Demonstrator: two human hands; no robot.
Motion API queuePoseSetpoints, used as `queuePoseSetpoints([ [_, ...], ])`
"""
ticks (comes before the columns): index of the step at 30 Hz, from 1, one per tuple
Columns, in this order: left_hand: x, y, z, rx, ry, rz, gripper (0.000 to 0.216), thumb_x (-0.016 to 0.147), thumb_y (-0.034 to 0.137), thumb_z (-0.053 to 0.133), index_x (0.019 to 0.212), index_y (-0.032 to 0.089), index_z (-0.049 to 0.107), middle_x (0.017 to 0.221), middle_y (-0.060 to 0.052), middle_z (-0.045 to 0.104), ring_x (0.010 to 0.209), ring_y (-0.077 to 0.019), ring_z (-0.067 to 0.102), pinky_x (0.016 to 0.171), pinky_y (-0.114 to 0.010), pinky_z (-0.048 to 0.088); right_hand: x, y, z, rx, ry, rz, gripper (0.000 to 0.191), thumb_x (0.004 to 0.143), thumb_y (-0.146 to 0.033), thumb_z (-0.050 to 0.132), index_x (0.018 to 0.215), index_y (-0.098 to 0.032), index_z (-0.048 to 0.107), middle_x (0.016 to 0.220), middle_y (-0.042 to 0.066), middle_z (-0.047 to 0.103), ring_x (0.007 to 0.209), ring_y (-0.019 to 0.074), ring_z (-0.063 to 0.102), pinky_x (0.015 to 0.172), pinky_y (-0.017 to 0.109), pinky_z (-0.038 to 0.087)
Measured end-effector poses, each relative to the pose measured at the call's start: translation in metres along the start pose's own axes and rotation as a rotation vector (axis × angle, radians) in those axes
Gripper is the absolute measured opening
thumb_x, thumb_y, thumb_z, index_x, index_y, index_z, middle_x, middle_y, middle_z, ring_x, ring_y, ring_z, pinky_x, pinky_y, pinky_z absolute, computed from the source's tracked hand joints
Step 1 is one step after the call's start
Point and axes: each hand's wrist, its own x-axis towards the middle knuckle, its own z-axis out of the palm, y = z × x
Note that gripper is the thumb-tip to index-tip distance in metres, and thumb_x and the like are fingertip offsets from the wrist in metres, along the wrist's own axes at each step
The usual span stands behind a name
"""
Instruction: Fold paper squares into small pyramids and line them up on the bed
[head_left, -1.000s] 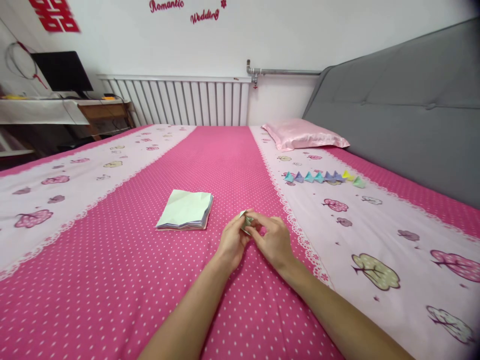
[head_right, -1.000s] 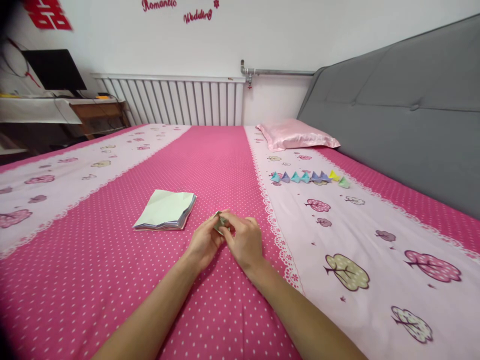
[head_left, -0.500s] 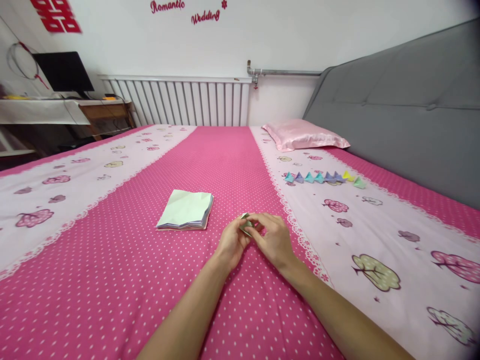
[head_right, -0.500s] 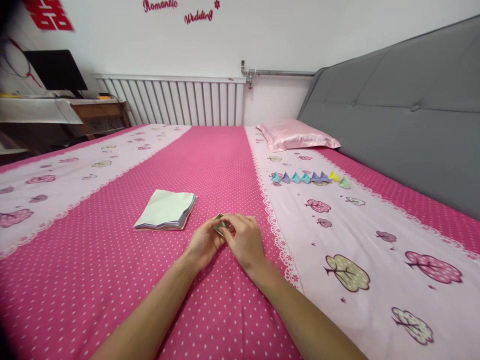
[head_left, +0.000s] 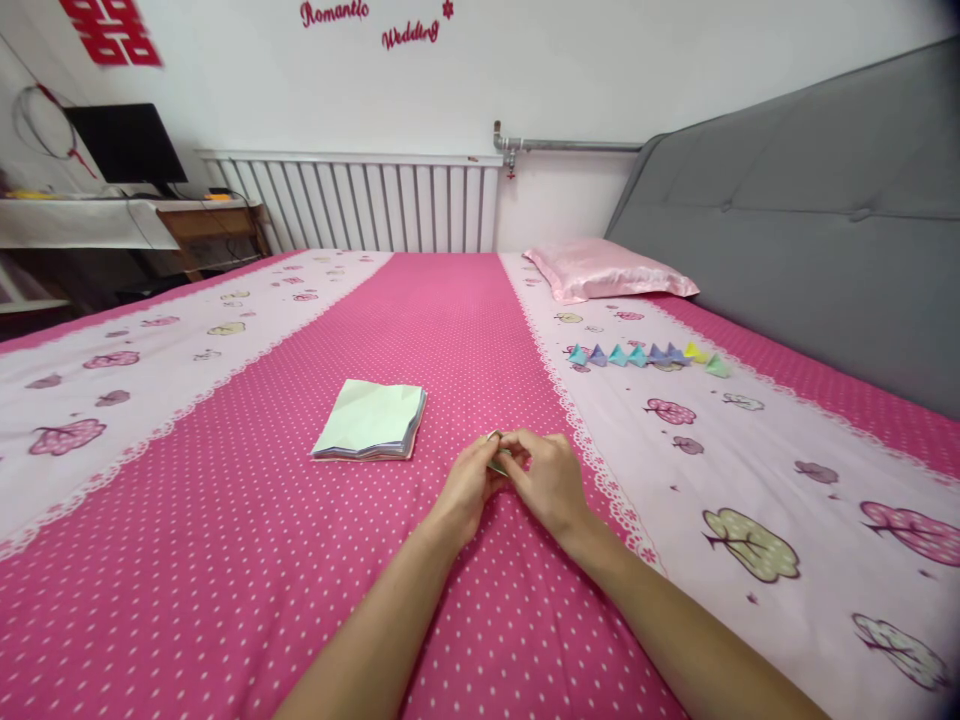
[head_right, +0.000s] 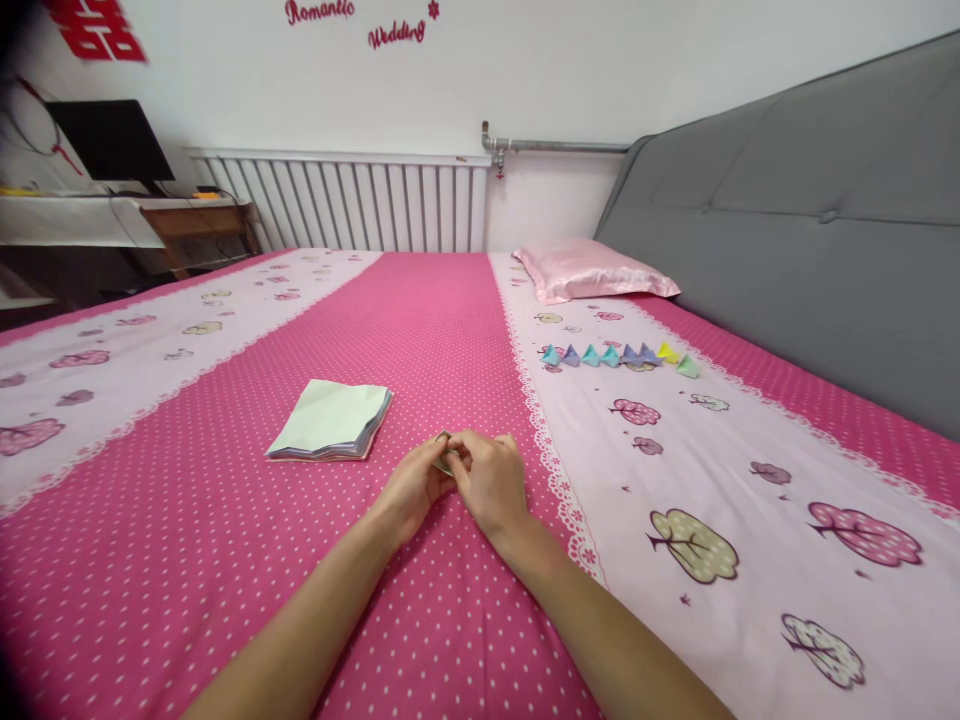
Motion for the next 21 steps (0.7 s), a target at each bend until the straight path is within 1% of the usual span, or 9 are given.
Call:
queuePoseSetpoints([
  [3, -0.0002, -0.0007, -0.0002, 0.021, 0.013, -0.007, 0.017, 0.077, 0.028, 0.055, 0.08, 0.013, 0.063, 0.083, -0.008, 0.067, 0.078, -0.0156, 0.062, 0.066, -0.023, 0.047, -0.0005, 0.0006, 0.0011, 0.021, 0.019, 0.032, 0.008, 0.078, -0.025, 0.057, 0.08, -0.023, 0.065, 0.073, -0.001, 0.071, 0.063, 0.0152, 0.062, 0.076, 0.033, 0.038],
  [7, 0.0009, 0.0007, 0.0005, -0.044, 0.046, -0.02, 0.013, 0.079, 0.02, 0.052, 0.08, 0.013, 0.062, 0.084, -0.008, 0.067, 0.076, -0.0149, 0.063, 0.068, -0.024, 0.049, -0.0001, -0.0019, 0.0005, 0.102, 0.001, 0.038, 0.011, 0.073, -0.022, 0.062, 0.083, -0.024, 0.066, 0.073, -0.002, 0.071, 0.063, 0.0151, 0.064, 0.078, 0.034, 0.042],
  [12, 0.0031, 0.0025, 0.0007, -0.082, 0.057, 0.001, 0.011, 0.078, 0.019, 0.053, 0.078, 0.012, 0.061, 0.077, -0.007, 0.067, 0.072, -0.0152, 0.064, 0.07, -0.026, 0.05, 0.0023, -0.0037, -0.0019, 0.301, -0.066, 0.132, 0.018, 0.069, -0.019, 0.062, 0.087, -0.022, 0.066, 0.079, 0.0, 0.071, 0.065, 0.0142, 0.065, 0.065, 0.027, 0.051],
  [15, 0.0033, 0.0023, -0.0003, -0.074, 0.042, 0.016, 0.011, 0.077, 0.021, 0.056, 0.079, 0.012, 0.061, 0.075, -0.007, 0.066, 0.071, -0.0154, 0.064, 0.07, -0.026, 0.049, 0.0034, -0.0036, -0.0041, 0.353, -0.101, 0.178, 0.019, 0.069, -0.018, 0.061, 0.087, -0.021, 0.067, 0.082, 0.001, 0.071, 0.066, 0.0143, 0.065, 0.064, 0.026, 0.052],
  [18, 0.0021, 0.003, 0.0, -0.073, 0.019, 0.016, 0.011, 0.076, 0.022, 0.058, 0.078, 0.011, 0.061, 0.073, -0.006, 0.066, 0.069, -0.0146, 0.063, 0.069, -0.025, 0.048, 0.0036, -0.0027, -0.0059, 0.345, -0.115, 0.201, 0.016, 0.069, -0.018, 0.061, 0.084, -0.019, 0.068, 0.084, 0.003, 0.069, 0.065, 0.0137, 0.065, 0.064, 0.025, 0.052],
  [21, 0.0004, 0.0038, 0.0018, -0.069, 0.03, 0.026, 0.011, 0.075, 0.021, 0.06, 0.078, 0.011, 0.062, 0.07, -0.004, 0.064, 0.064, -0.0116, 0.059, 0.066, -0.023, 0.045, 0.0034, -0.0004, -0.0062, 0.22, -0.105, 0.139, 0.012, 0.07, -0.017, 0.062, 0.079, -0.019, 0.069, 0.084, 0.003, 0.066, 0.063, 0.0127, 0.062, 0.064, 0.026, 0.05],
])
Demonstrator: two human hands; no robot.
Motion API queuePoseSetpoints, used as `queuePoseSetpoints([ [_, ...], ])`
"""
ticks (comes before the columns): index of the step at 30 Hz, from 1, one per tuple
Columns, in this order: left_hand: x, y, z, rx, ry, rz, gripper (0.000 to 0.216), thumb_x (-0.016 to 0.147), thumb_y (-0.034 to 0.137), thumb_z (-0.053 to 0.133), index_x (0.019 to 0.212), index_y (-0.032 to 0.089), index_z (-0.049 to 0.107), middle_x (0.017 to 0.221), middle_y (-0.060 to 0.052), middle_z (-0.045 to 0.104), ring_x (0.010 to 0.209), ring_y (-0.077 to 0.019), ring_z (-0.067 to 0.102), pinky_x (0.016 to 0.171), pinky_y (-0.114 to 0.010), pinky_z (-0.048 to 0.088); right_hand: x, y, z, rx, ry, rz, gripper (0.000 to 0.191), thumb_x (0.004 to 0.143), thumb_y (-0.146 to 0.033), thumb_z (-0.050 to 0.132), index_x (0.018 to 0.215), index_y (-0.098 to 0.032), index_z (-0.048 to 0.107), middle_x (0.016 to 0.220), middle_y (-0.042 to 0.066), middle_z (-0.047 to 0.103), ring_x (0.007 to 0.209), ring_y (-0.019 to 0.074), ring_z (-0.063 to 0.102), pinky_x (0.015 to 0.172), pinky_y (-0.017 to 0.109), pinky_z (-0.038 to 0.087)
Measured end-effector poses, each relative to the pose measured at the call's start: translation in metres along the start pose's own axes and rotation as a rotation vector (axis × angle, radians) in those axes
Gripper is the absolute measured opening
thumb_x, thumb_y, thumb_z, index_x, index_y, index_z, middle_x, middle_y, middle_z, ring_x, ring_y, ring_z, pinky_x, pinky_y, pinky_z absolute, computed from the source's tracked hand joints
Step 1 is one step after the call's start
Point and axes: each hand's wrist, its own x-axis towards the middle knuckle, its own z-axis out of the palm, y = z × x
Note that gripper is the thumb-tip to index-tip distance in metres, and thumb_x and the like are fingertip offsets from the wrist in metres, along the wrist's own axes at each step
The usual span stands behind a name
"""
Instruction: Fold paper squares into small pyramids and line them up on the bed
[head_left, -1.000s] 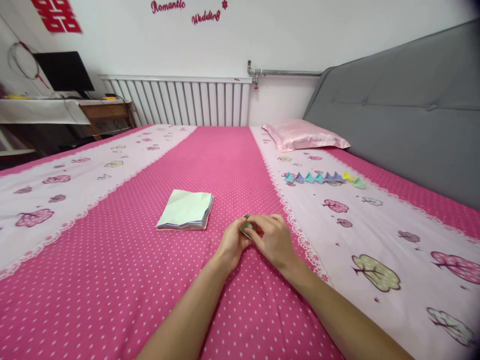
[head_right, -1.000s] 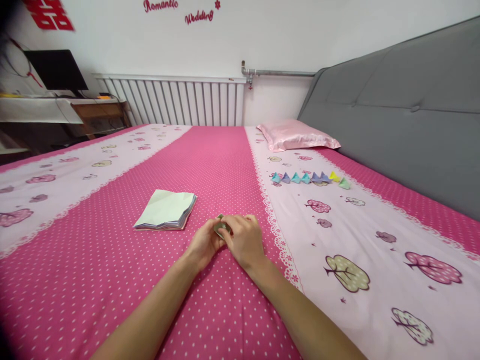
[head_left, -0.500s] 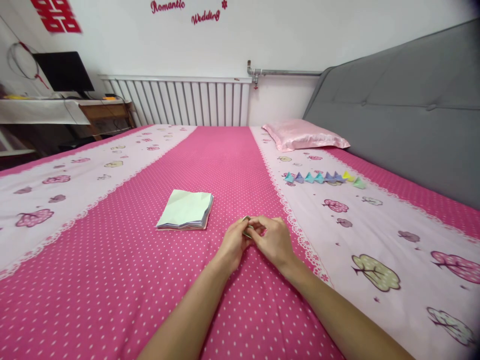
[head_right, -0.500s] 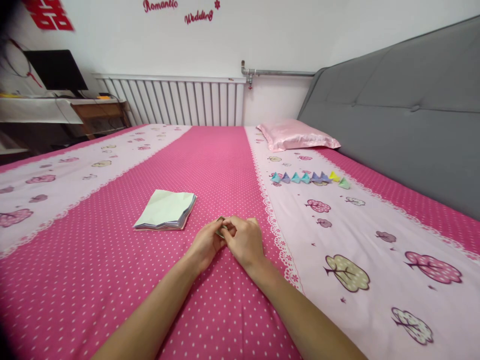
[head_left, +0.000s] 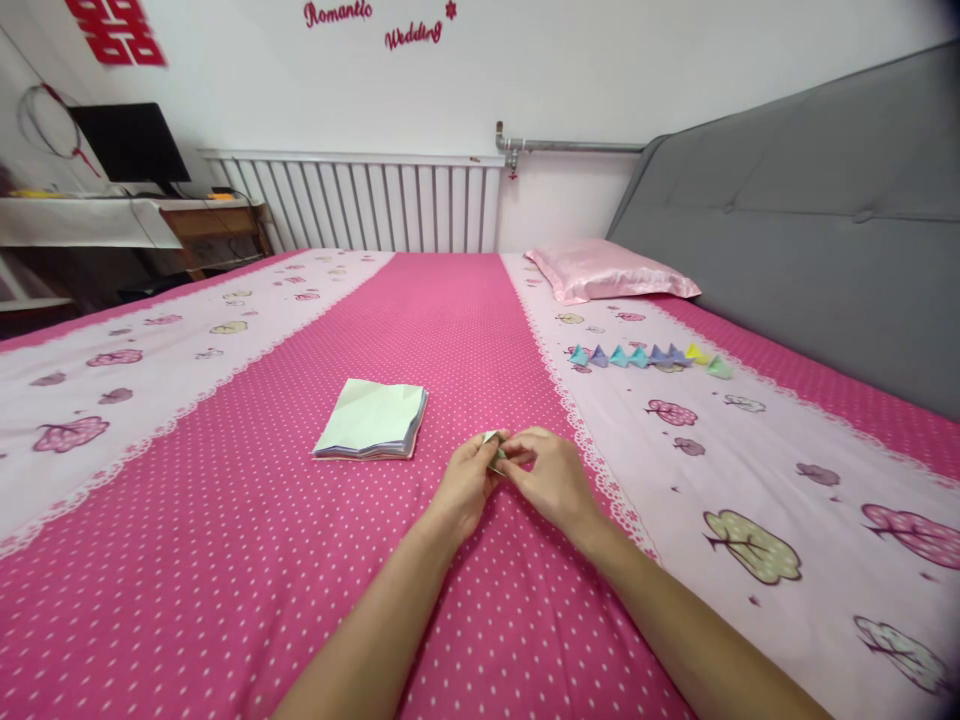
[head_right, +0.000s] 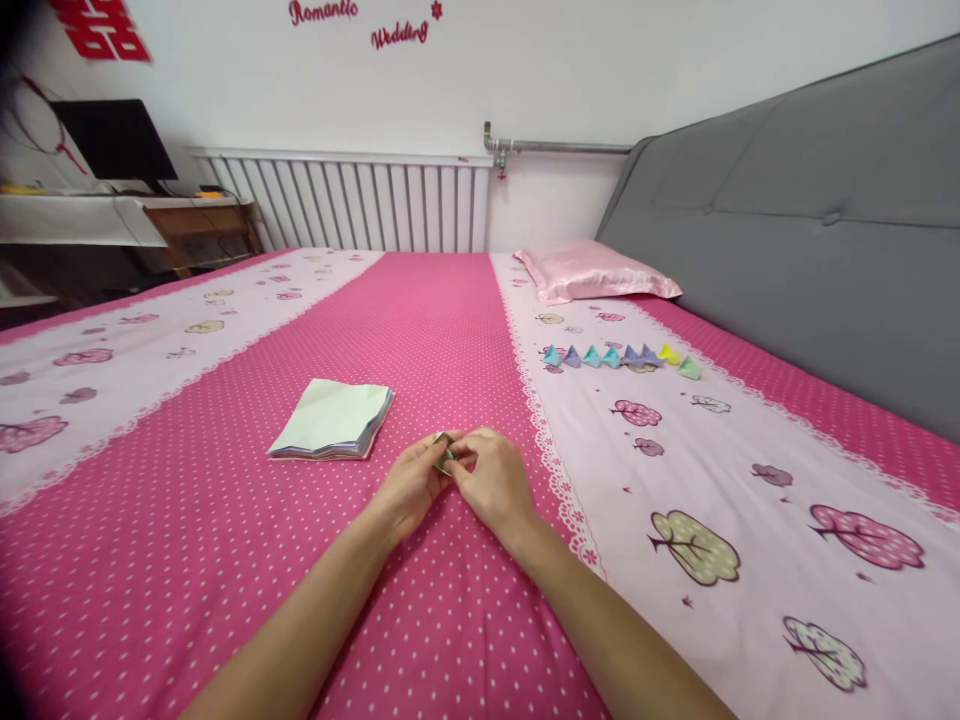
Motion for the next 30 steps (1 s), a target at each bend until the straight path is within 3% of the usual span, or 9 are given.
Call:
queuePoseSetpoints([
  [8, -0.001, -0.009, 0.002, 0.157, 0.025, 0.05, 0.016, 0.073, 0.023, 0.061, 0.085, 0.014, 0.064, 0.071, -0.003, 0.062, 0.072, -0.0126, 0.056, 0.07, -0.023, 0.041, -0.001, 0.002, -0.001, -0.426, 0.113, -0.154, 0.015, 0.076, -0.021, 0.058, 0.064, -0.02, 0.066, 0.07, 0.001, 0.058, 0.068, 0.0149, 0.053, 0.072, 0.031, 0.037],
  [14, -0.002, -0.01, 0.003, 0.225, -0.033, 0.053, 0.018, 0.075, 0.024, 0.057, 0.088, 0.014, 0.064, 0.081, -0.005, 0.065, 0.079, -0.0149, 0.058, 0.07, -0.023, 0.042, -0.002, -0.003, -0.002, -0.489, 0.103, -0.199, 0.021, 0.077, -0.016, 0.053, 0.057, -0.017, 0.059, 0.063, 0.0, 0.058, 0.062, 0.0123, 0.05, 0.073, 0.031, 0.03],
  [24, -0.007, -0.001, 0.012, -0.173, -0.038, -0.128, 0.016, 0.084, 0.021, 0.048, 0.091, 0.013, 0.06, 0.08, -0.003, 0.061, 0.068, -0.009, 0.056, 0.064, -0.02, 0.045, -0.002, -0.004, -0.003, -0.558, 0.051, -0.1, 0.022, 0.081, -0.021, 0.049, 0.062, -0.017, 0.059, 0.068, 0.002, 0.059, 0.068, 0.0154, 0.052, 0.07, 0.03, 0.028],
  [30, -0.006, 0.0, 0.012, -0.235, -0.022, -0.146, 0.018, 0.086, 0.019, 0.045, 0.091, 0.01, 0.06, 0.08, -0.005, 0.062, 0.066, -0.0086, 0.057, 0.062, -0.019, 0.046, -0.002, -0.008, -0.003, -0.588, 0.047, -0.094, 0.02, 0.081, -0.022, 0.05, 0.065, -0.018, 0.06, 0.069, 0.002, 0.06, 0.071, 0.0165, 0.053, 0.073, 0.032, 0.028],
])
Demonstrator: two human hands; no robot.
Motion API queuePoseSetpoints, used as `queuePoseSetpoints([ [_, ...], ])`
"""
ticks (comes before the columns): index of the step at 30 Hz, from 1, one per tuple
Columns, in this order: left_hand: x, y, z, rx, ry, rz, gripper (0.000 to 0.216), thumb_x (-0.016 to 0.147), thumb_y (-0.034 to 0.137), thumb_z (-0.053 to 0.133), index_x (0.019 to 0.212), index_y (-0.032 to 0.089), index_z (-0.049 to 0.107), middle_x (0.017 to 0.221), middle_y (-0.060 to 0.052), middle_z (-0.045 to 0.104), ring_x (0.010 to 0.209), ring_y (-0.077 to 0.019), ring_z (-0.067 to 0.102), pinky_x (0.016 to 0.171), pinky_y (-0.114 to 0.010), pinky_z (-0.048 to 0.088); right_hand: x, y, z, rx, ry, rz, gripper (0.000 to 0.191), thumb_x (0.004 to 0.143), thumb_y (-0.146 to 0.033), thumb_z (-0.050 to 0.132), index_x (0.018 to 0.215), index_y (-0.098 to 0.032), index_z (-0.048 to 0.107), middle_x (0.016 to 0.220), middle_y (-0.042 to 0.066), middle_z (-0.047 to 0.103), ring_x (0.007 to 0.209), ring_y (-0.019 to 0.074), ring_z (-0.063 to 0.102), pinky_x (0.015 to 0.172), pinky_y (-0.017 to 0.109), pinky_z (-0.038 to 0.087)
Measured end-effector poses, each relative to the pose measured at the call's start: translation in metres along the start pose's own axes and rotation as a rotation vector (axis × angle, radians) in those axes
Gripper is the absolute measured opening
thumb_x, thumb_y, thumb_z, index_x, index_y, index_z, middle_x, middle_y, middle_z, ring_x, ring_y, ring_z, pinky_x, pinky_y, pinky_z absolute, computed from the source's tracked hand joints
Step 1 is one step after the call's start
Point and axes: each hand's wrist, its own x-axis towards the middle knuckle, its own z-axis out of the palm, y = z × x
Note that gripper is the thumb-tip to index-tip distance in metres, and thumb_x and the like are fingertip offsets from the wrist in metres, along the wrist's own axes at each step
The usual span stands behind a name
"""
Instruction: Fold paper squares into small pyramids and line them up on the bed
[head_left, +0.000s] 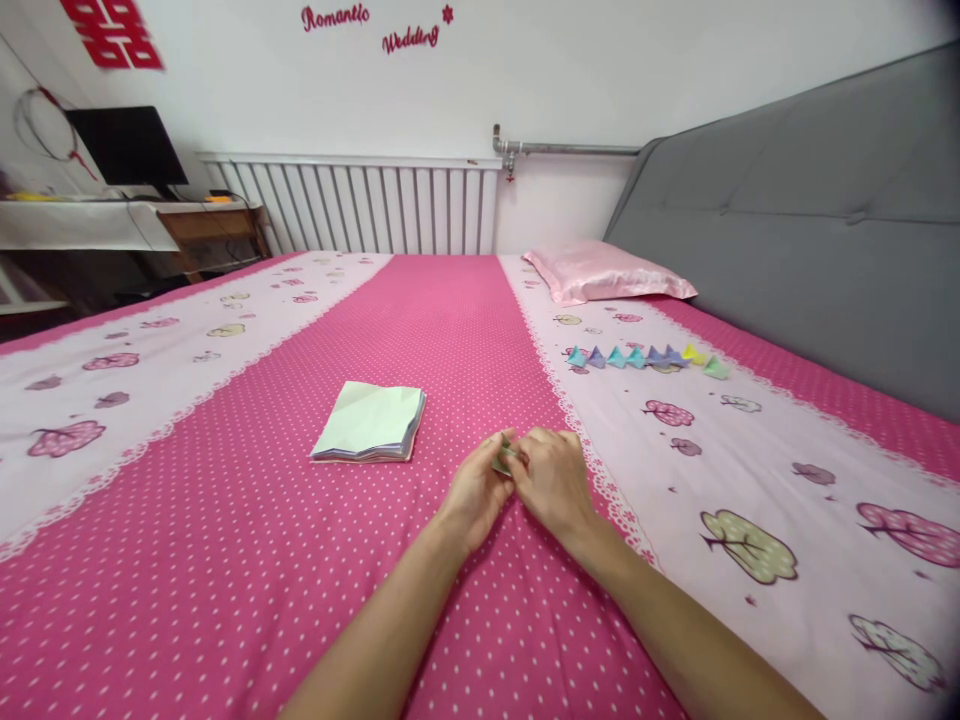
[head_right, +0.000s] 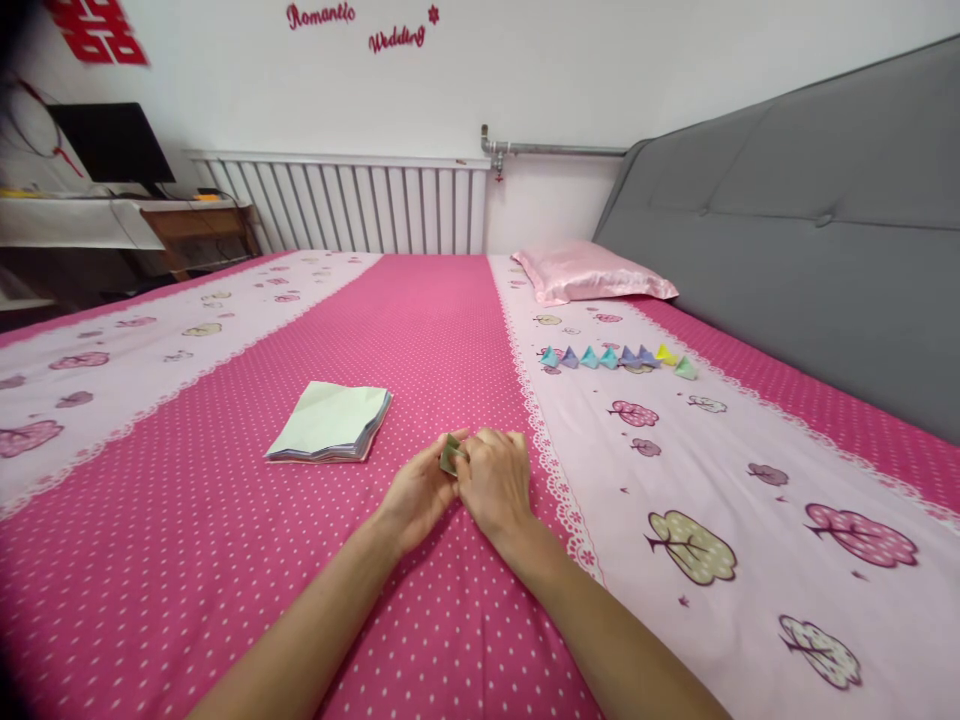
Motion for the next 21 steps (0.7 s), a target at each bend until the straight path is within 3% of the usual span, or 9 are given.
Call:
queuePoseSetpoints([
  [9, 0.003, 0.019, -0.008, -0.122, -0.056, -0.059, 0.025, 0.085, 0.028, 0.043, 0.087, 0.007, 0.058, 0.072, -0.007, 0.063, 0.065, -0.013, 0.061, 0.061, -0.022, 0.047, -0.002, -0.003, -0.004, 0.166, 0.164, -0.112, 0.02, 0.073, -0.04, 0.062, 0.082, -0.021, 0.063, 0.077, 0.001, 0.063, 0.077, 0.0183, 0.054, 0.083, 0.035, 0.029],
  [14, 0.003, 0.032, -0.015, -0.133, -0.042, -0.087, 0.036, 0.084, 0.038, 0.041, 0.092, 0.007, 0.057, 0.07, -0.01, 0.063, 0.066, -0.0175, 0.062, 0.057, -0.025, 0.047, -0.003, -0.004, -0.004, 0.225, 0.154, -0.185, 0.021, 0.07, -0.031, 0.066, 0.088, -0.021, 0.061, 0.087, 0.003, 0.064, 0.084, 0.0193, 0.055, 0.086, 0.035, 0.029],
  [21, 0.003, 0.032, -0.018, -0.114, -0.077, -0.099, 0.037, 0.082, 0.041, 0.042, 0.089, 0.008, 0.057, 0.07, -0.01, 0.062, 0.062, -0.016, 0.06, 0.054, -0.024, 0.045, -0.003, -0.004, -0.002, 0.236, 0.118, -0.205, 0.009, 0.073, -0.021, 0.062, 0.082, -0.023, 0.063, 0.082, 0.0, 0.064, 0.083, 0.0169, 0.056, 0.087, 0.034, 0.028],
])
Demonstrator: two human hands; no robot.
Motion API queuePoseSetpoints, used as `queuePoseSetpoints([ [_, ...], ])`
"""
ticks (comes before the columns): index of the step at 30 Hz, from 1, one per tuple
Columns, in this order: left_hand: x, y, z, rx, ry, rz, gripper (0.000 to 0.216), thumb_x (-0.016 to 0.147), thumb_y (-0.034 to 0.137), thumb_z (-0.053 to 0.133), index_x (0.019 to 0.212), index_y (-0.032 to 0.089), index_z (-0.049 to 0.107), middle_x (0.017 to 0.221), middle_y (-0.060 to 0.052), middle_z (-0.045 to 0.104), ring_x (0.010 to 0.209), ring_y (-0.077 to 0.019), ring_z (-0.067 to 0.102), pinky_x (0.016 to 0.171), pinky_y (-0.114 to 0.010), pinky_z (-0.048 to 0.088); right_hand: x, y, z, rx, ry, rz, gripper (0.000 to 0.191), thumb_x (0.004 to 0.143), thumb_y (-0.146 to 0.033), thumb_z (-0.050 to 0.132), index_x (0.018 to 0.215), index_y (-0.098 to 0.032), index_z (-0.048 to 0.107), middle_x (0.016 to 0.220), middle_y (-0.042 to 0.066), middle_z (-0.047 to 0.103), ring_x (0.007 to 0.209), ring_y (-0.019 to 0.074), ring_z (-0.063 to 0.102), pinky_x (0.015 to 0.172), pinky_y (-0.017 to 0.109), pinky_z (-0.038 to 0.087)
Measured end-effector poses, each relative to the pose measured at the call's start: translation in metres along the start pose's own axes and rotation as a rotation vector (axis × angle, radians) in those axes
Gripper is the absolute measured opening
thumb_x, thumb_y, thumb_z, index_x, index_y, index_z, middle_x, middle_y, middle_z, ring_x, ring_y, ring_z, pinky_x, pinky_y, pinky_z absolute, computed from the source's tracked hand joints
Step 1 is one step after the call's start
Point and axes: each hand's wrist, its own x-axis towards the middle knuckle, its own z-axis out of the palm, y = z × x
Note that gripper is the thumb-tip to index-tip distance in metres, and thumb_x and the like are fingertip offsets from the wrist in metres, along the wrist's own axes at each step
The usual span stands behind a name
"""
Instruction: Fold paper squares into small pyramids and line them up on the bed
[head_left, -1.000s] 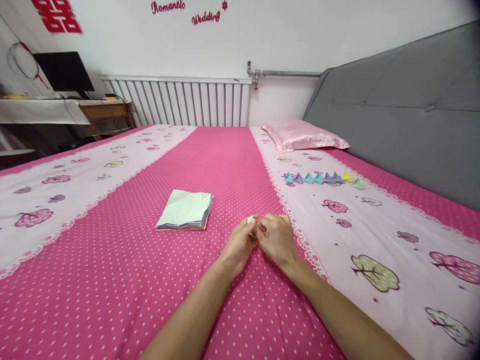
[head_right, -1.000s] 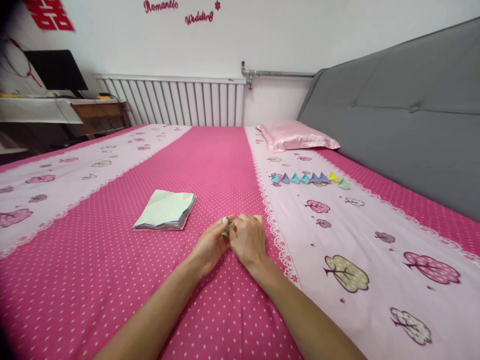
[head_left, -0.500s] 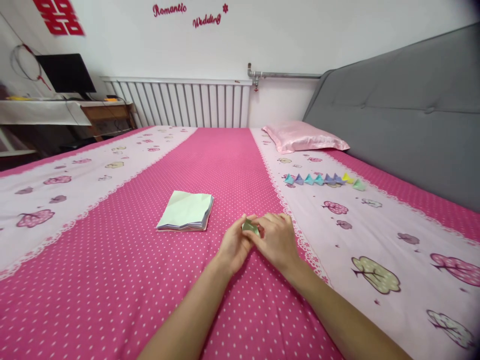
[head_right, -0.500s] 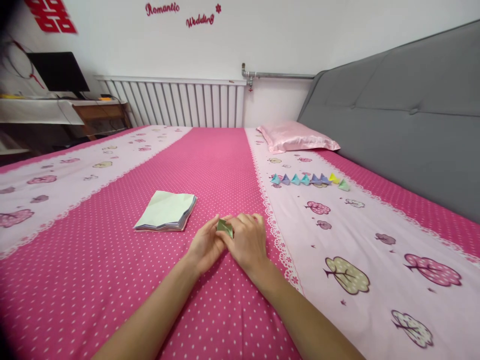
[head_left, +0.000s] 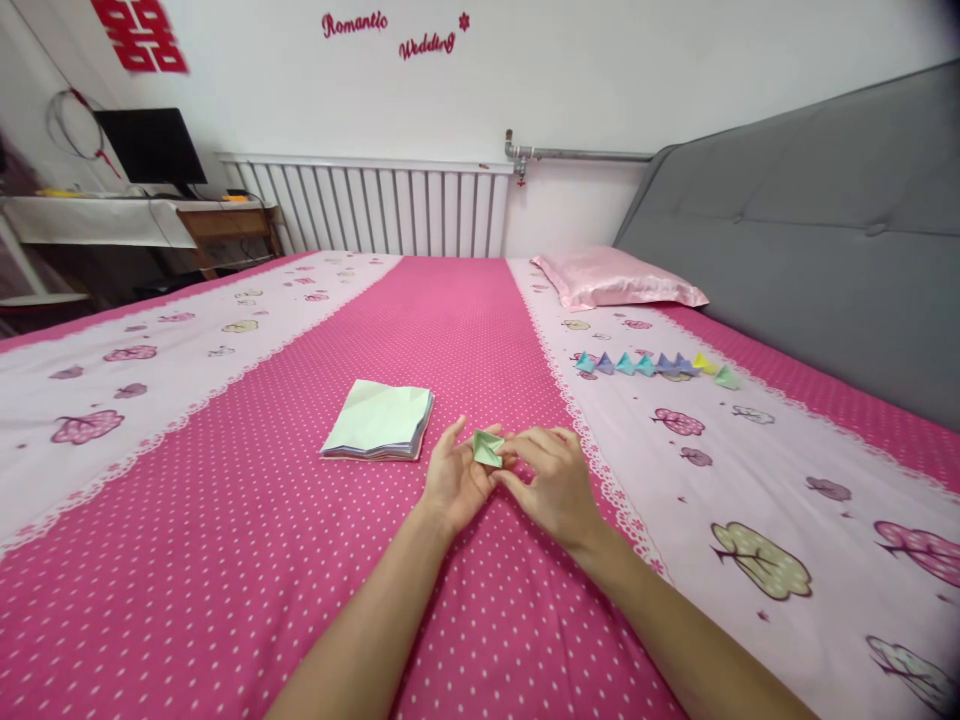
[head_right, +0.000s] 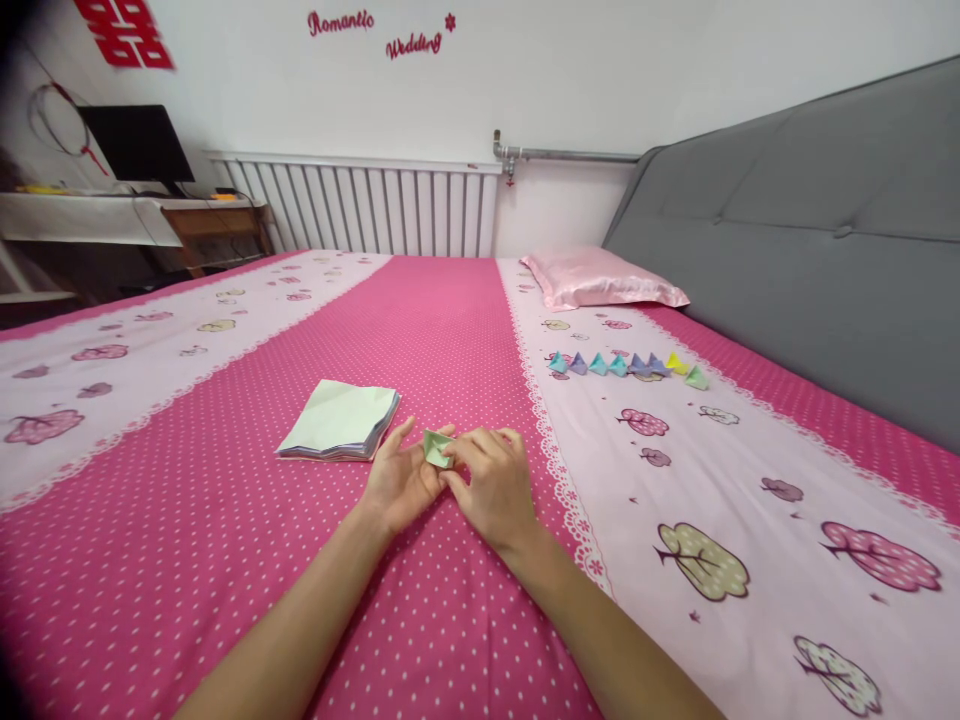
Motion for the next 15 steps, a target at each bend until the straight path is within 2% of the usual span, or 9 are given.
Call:
queuePoseSetpoints([
  [6, 0.0003, -0.0002, -0.0003, 0.016, -0.013, 0.009, 0.036, 0.083, 0.042, 0.042, 0.088, 0.009, 0.056, 0.07, -0.009, 0.061, 0.06, -0.0145, 0.059, 0.053, -0.023, 0.045, 0.0001, 0.0009, -0.0005, 0.014, -0.009, 0.007, 0.007, 0.073, -0.019, 0.063, 0.079, -0.022, 0.063, 0.079, -0.001, 0.064, 0.082, 0.0158, 0.056, 0.087, 0.033, 0.027],
  [11, -0.001, -0.0019, 0.0016, 0.069, -0.039, -0.003, 0.034, 0.083, 0.042, 0.041, 0.081, 0.011, 0.054, 0.068, -0.007, 0.059, 0.058, -0.0131, 0.057, 0.052, -0.021, 0.044, -0.0004, -0.0004, 0.0, 0.008, -0.03, 0.013, 0.005, 0.074, -0.02, 0.062, 0.078, -0.022, 0.064, 0.077, -0.001, 0.064, 0.079, 0.0158, 0.056, 0.087, 0.033, 0.027],
  [13, -0.0001, -0.0037, 0.0014, 0.136, 0.006, 0.016, 0.034, 0.082, 0.043, 0.042, 0.081, 0.011, 0.054, 0.068, -0.006, 0.059, 0.057, -0.0124, 0.057, 0.055, -0.022, 0.044, 0.0005, 0.0018, -0.0009, 0.002, -0.036, 0.017, 0.004, 0.075, -0.019, 0.061, 0.076, -0.021, 0.064, 0.076, -0.001, 0.064, 0.078, 0.0156, 0.056, 0.086, 0.033, 0.028],
  [15, 0.002, -0.0061, -0.0008, 0.26, 0.112, 0.1, 0.033, 0.08, 0.044, 0.047, 0.084, 0.012, 0.055, 0.074, -0.006, 0.06, 0.061, -0.0128, 0.058, 0.061, -0.024, 0.045, 0.0026, 0.0077, -0.0039, -0.004, -0.041, 0.029, 0.005, 0.076, -0.02, 0.06, 0.075, -0.021, 0.064, 0.077, 0.0, 0.065, 0.078, 0.0157, 0.056, 0.084, 0.033, 0.029],
])
